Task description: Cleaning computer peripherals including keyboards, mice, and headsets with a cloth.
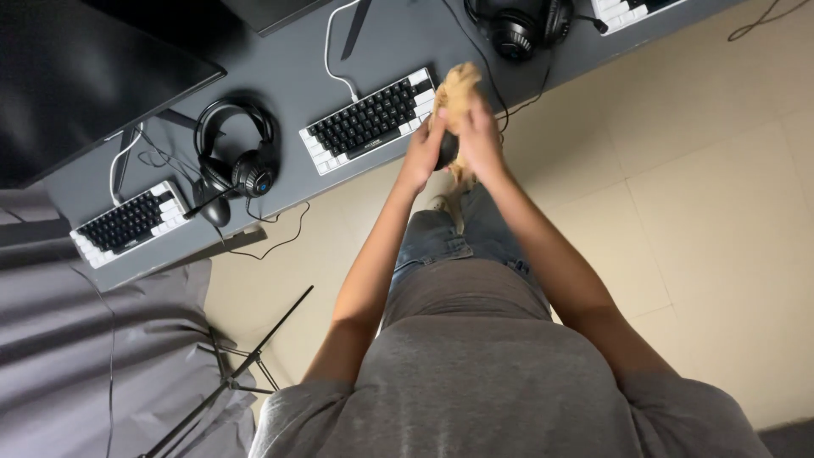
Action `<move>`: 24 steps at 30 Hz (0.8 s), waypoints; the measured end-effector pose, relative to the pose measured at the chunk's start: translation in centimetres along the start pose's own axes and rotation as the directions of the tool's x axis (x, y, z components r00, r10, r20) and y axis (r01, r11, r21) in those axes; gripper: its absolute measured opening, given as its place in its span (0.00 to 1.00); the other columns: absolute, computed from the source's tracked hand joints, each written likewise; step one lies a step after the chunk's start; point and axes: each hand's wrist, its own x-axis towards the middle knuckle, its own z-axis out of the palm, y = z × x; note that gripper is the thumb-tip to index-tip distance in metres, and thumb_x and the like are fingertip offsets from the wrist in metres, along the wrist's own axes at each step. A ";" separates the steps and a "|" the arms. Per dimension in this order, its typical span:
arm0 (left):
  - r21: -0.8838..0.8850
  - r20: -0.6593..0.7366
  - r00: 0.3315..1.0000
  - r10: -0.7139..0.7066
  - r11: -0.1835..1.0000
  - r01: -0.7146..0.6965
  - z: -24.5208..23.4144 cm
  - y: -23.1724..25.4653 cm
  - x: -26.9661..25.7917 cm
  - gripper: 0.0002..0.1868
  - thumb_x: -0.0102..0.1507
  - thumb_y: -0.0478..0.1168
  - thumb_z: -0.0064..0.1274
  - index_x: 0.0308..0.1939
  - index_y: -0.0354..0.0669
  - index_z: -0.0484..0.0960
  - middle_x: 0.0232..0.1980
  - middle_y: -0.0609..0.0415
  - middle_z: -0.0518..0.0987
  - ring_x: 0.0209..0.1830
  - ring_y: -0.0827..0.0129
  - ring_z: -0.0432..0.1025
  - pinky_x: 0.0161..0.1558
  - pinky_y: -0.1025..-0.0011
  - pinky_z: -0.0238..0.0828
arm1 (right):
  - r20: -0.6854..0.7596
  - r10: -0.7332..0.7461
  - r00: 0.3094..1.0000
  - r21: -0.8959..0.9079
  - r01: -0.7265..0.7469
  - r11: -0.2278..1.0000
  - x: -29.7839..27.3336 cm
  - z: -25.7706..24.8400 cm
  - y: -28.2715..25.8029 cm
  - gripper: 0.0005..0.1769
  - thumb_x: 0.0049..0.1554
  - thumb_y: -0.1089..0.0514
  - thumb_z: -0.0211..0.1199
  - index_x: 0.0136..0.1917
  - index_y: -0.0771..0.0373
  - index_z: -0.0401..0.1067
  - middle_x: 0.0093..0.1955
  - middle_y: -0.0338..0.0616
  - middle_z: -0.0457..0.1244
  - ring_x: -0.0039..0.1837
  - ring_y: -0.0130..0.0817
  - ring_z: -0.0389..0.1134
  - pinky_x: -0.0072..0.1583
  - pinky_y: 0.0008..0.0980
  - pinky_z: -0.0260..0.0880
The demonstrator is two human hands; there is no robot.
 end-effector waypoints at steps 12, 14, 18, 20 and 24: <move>-0.517 0.209 0.976 0.060 0.854 0.058 1.1 -3.7 2.8 0.28 0.73 0.51 0.40 0.75 0.44 0.62 0.70 0.52 0.72 0.65 0.67 0.71 0.64 0.67 0.70 | 0.139 -0.746 0.652 -0.445 0.714 0.540 -6.8 -2.0 -7.5 0.20 0.58 0.74 0.54 0.64 0.71 0.71 0.80 0.56 0.56 0.84 0.56 0.52 0.80 0.48 0.58; -0.578 0.235 0.970 0.055 0.811 0.094 1.6 -2.3 2.0 0.32 0.78 0.57 0.40 0.73 0.33 0.68 0.64 0.44 0.75 0.56 0.65 0.73 0.56 0.66 0.73 | -0.031 -0.608 0.794 -0.193 0.592 0.783 -5.5 -2.3 -6.9 0.25 0.58 0.75 0.48 0.69 0.70 0.67 0.74 0.57 0.62 0.77 0.47 0.65 0.70 0.36 0.69; -0.383 0.195 0.976 0.100 0.924 -0.018 3.1 1.8 -0.3 0.32 0.73 0.57 0.42 0.75 0.42 0.66 0.60 0.50 0.75 0.51 0.71 0.74 0.43 0.67 0.74 | -0.154 -0.067 0.986 -0.113 0.050 0.992 -4.6 -2.0 -7.5 0.23 0.63 0.68 0.47 0.71 0.64 0.64 0.62 0.58 0.68 0.61 0.47 0.72 0.60 0.31 0.72; -0.390 0.171 0.973 0.155 0.918 -0.077 3.5 1.3 0.1 0.34 0.72 0.56 0.44 0.79 0.48 0.58 0.64 0.52 0.75 0.54 0.70 0.73 0.46 0.69 0.74 | -0.172 -0.293 0.941 -0.134 0.273 0.953 -2.7 -1.9 -2.3 0.24 0.65 0.69 0.50 0.74 0.65 0.61 0.67 0.56 0.68 0.66 0.43 0.72 0.65 0.29 0.71; -0.549 0.126 0.963 0.237 0.825 -0.131 3.0 -0.7 2.6 0.36 0.75 0.54 0.45 0.83 0.48 0.54 0.73 0.53 0.72 0.67 0.73 0.71 0.65 0.74 0.71 | -0.031 -0.571 0.820 -0.300 0.537 0.788 -6.5 -0.6 -3.6 0.27 0.61 0.73 0.50 0.73 0.70 0.64 0.74 0.61 0.61 0.74 0.51 0.65 0.71 0.40 0.67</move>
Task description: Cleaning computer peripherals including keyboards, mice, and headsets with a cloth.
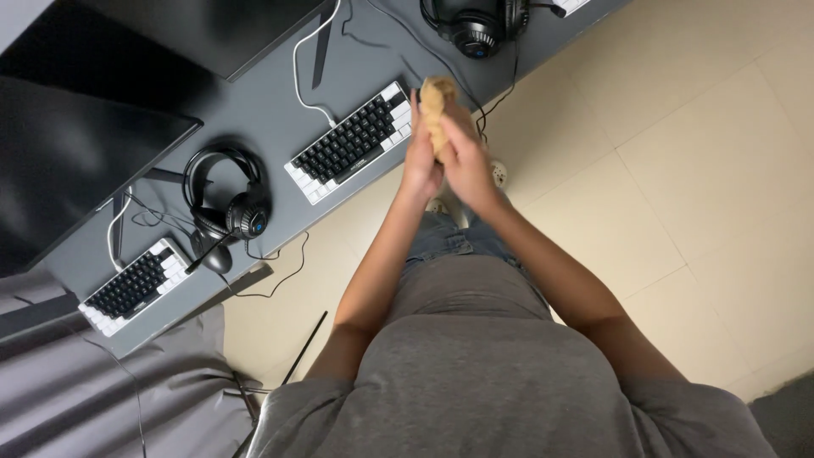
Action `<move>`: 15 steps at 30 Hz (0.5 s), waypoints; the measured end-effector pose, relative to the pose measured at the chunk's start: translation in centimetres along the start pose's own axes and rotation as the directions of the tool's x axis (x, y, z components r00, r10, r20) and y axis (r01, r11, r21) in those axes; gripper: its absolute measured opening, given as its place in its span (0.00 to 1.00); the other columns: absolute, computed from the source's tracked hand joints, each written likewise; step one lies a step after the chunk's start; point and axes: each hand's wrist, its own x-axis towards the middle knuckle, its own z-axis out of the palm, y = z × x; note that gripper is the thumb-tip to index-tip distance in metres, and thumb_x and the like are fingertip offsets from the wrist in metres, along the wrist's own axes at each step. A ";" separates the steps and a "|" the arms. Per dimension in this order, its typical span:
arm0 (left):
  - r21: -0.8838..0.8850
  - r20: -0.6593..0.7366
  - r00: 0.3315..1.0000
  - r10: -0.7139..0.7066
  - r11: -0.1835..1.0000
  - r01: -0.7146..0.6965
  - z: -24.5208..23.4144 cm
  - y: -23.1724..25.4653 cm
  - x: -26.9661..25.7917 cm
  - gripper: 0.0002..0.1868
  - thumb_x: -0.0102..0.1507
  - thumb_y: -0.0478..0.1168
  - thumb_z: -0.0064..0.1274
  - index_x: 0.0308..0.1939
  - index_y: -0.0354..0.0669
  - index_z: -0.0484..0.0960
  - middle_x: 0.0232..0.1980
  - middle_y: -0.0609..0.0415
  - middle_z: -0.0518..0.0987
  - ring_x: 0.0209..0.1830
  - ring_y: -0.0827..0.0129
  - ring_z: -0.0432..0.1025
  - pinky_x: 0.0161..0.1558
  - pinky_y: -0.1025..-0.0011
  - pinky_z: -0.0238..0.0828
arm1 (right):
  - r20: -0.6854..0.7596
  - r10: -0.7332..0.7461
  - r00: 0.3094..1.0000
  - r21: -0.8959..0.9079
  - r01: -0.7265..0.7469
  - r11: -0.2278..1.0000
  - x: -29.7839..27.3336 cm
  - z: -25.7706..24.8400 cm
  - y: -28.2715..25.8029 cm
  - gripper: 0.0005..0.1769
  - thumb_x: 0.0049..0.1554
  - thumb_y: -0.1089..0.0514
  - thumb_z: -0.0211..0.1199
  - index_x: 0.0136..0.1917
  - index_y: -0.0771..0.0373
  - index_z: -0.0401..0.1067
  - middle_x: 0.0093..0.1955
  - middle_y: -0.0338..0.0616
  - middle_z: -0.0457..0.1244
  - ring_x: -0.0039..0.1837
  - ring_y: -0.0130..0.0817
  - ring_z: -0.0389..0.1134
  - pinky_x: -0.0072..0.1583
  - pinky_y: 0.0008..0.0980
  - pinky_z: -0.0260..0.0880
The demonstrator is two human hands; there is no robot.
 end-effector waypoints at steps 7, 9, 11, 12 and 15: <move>-0.511 0.220 0.973 -0.067 0.842 0.174 -1.4 1.2 0.4 0.41 0.76 0.70 0.37 0.73 0.37 0.66 0.65 0.41 0.74 0.63 0.53 0.70 0.63 0.57 0.72 | 0.237 -0.198 0.951 -0.264 0.259 0.929 0.4 -1.5 -4.5 0.29 0.61 0.69 0.58 0.75 0.65 0.65 0.84 0.54 0.47 0.86 0.56 0.42 0.81 0.57 0.44; -0.551 0.257 0.966 -0.003 0.821 0.150 0.3 2.2 -0.4 0.42 0.75 0.72 0.36 0.72 0.38 0.68 0.65 0.40 0.74 0.64 0.51 0.69 0.65 0.57 0.70 | 0.241 -0.218 0.946 -0.349 0.294 0.890 1.9 -1.6 -4.1 0.32 0.60 0.68 0.59 0.77 0.64 0.64 0.86 0.52 0.43 0.86 0.54 0.38 0.82 0.57 0.40; -0.487 0.152 0.981 -0.118 0.855 0.178 1.8 3.1 -1.3 0.40 0.71 0.69 0.34 0.74 0.42 0.66 0.70 0.46 0.72 0.68 0.54 0.68 0.70 0.56 0.65 | 0.059 -0.165 0.984 0.010 0.165 0.986 3.6 -1.6 -4.0 0.39 0.61 0.64 0.63 0.82 0.67 0.53 0.87 0.56 0.39 0.87 0.53 0.40 0.83 0.47 0.47; -0.489 0.146 0.983 -0.113 0.855 0.171 2.4 3.5 -1.3 0.40 0.71 0.69 0.34 0.74 0.42 0.66 0.70 0.46 0.72 0.68 0.54 0.68 0.70 0.56 0.65 | 0.064 -0.168 0.984 0.015 0.168 0.986 4.2 -1.1 -2.3 0.39 0.61 0.64 0.63 0.82 0.67 0.53 0.87 0.56 0.39 0.87 0.53 0.40 0.83 0.47 0.47; -0.312 0.076 0.995 0.071 0.949 -0.044 4.0 4.4 -1.2 0.32 0.72 0.57 0.42 0.78 0.51 0.62 0.78 0.55 0.66 0.77 0.64 0.62 0.78 0.63 0.54 | 0.073 -0.044 0.996 0.292 0.021 0.956 6.2 0.0 2.3 0.43 0.63 0.63 0.62 0.83 0.65 0.42 0.85 0.54 0.43 0.85 0.46 0.46 0.81 0.40 0.49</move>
